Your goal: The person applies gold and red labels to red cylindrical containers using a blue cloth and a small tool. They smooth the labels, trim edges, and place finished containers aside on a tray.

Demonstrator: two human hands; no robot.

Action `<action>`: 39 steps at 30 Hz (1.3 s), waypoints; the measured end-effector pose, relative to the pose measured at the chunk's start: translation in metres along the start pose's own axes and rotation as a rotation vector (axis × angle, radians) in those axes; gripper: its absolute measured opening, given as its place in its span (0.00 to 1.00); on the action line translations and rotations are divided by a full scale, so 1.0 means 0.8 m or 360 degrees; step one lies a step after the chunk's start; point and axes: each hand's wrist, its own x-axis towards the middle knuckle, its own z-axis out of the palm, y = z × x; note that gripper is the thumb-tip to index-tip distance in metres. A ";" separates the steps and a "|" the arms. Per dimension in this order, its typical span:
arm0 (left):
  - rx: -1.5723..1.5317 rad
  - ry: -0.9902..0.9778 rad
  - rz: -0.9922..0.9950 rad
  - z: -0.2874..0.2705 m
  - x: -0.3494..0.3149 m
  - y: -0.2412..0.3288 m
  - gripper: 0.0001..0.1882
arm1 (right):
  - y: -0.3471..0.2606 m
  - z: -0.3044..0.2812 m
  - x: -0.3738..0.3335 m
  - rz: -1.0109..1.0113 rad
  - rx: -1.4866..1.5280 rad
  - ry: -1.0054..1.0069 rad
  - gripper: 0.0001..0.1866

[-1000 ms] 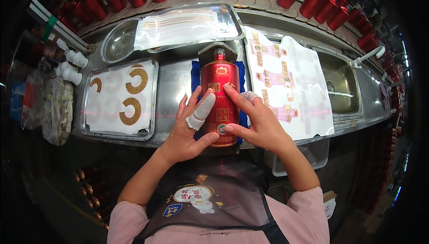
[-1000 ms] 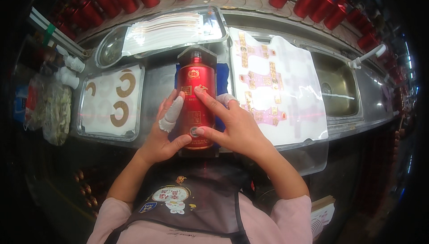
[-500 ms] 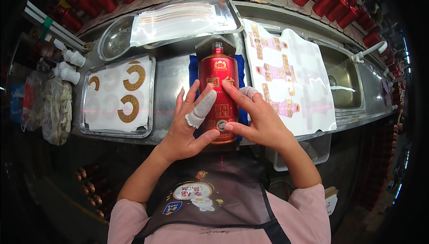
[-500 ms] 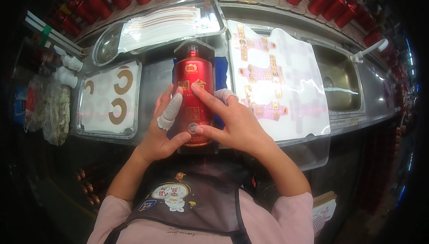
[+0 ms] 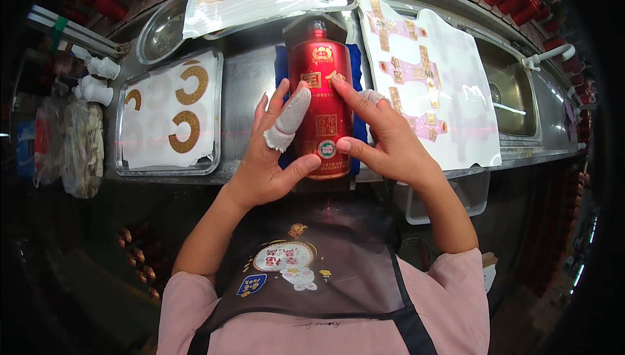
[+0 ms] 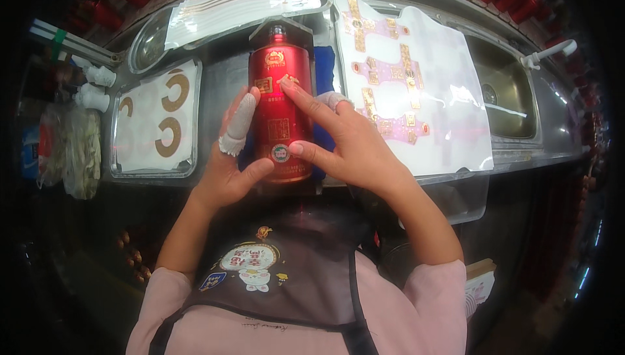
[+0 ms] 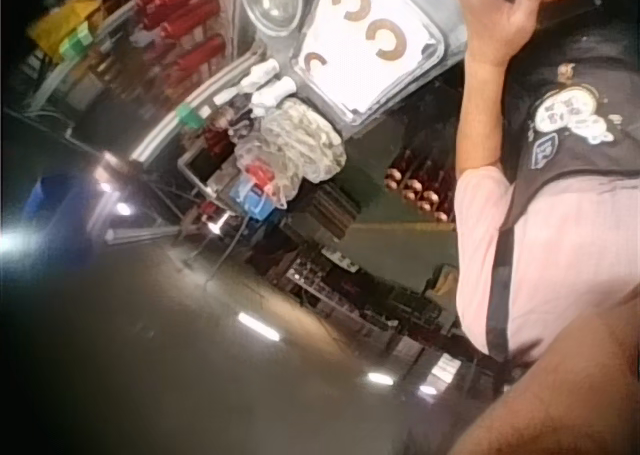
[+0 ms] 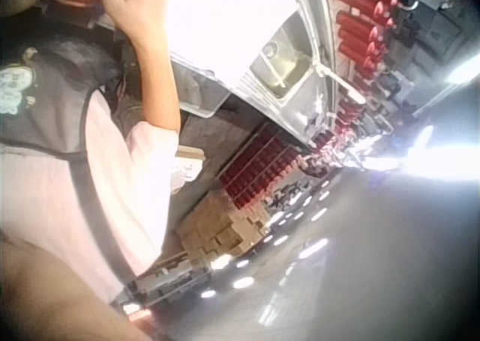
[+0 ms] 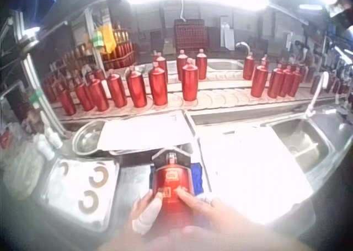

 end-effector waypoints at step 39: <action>-0.0419 0.0134 -0.0262 0.021 -0.017 0.010 0.59 | 0.070 -0.071 0.008 0.0751 0.1948 0.1012 0.22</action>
